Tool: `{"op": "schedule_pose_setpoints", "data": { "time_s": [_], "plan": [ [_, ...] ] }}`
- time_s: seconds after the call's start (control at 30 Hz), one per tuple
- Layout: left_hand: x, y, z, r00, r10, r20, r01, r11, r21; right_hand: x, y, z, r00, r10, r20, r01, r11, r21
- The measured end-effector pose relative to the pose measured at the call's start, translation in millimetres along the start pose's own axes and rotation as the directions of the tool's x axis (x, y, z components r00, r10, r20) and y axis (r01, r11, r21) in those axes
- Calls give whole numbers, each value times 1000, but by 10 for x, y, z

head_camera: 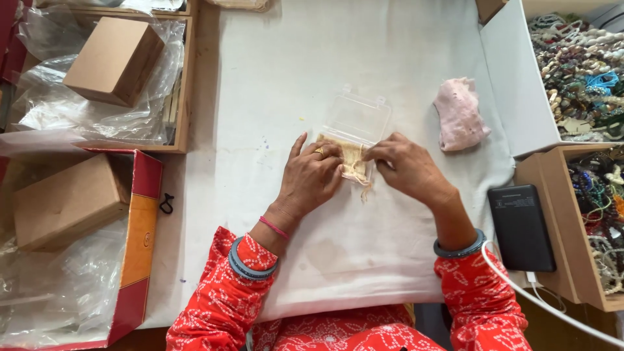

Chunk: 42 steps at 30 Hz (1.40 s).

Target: The person cleans a small plastic container with a pink cloth, places a small beige pouch inside, and closes it. They then clean a silver chain with the cloth, place it in a clear plastic bag, and put the bag into a beige pouch. Finally, they place the pouch into a plastic container.

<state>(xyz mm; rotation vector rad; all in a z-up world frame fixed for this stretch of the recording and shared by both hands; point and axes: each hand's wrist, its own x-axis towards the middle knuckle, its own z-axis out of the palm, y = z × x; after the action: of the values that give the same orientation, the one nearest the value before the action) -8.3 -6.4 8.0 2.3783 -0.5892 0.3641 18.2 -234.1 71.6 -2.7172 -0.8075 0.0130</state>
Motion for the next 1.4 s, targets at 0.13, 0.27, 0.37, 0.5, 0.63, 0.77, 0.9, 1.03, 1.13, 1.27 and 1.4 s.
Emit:
{"op": "schedule_pose_setpoints", "data": {
  "time_s": [0.13,0.27,0.37,0.5,0.63,0.77,0.9,1.03,1.13,1.27,1.4],
  "plan": [
    [-21,-4,9,1000,1,-30,-2,999,-53,-40,-34,-223,993,78,85,-91,984,156],
    [-25,-35,43,1000,3,-16,-4,998,-57,-71,-78,-251,930,184,320,-194,981,1],
    [-30,-40,44,1000,7,-18,-8,998,-56,-51,-164,-123,891,223,396,-204,975,-91],
    [-34,-52,51,1000,8,-22,-9,998,-54,-53,-156,-30,881,255,399,-227,967,-116],
    [-27,-29,20,1000,4,-9,-5,999,-53,-31,-138,-85,876,278,394,-345,932,111],
    [-38,-55,60,1000,18,-14,-18,999,-32,18,-88,33,966,227,125,-259,850,459],
    [-44,-62,78,1000,20,-11,-20,1000,-4,71,-59,52,975,130,-179,-50,917,396],
    [-48,-45,59,1000,26,-17,-25,1000,16,80,-4,100,976,92,-198,-30,954,298],
    [-27,69,-84,981,147,-124,-143,989,41,63,12,146,990,43,-134,-23,989,147],
    [-43,117,-57,954,292,-60,-290,956,35,48,24,118,995,25,-96,-18,997,72],
    [-45,70,10,982,190,-12,-188,979,83,37,-28,-21,996,15,-84,2,980,199]
  ]
}}
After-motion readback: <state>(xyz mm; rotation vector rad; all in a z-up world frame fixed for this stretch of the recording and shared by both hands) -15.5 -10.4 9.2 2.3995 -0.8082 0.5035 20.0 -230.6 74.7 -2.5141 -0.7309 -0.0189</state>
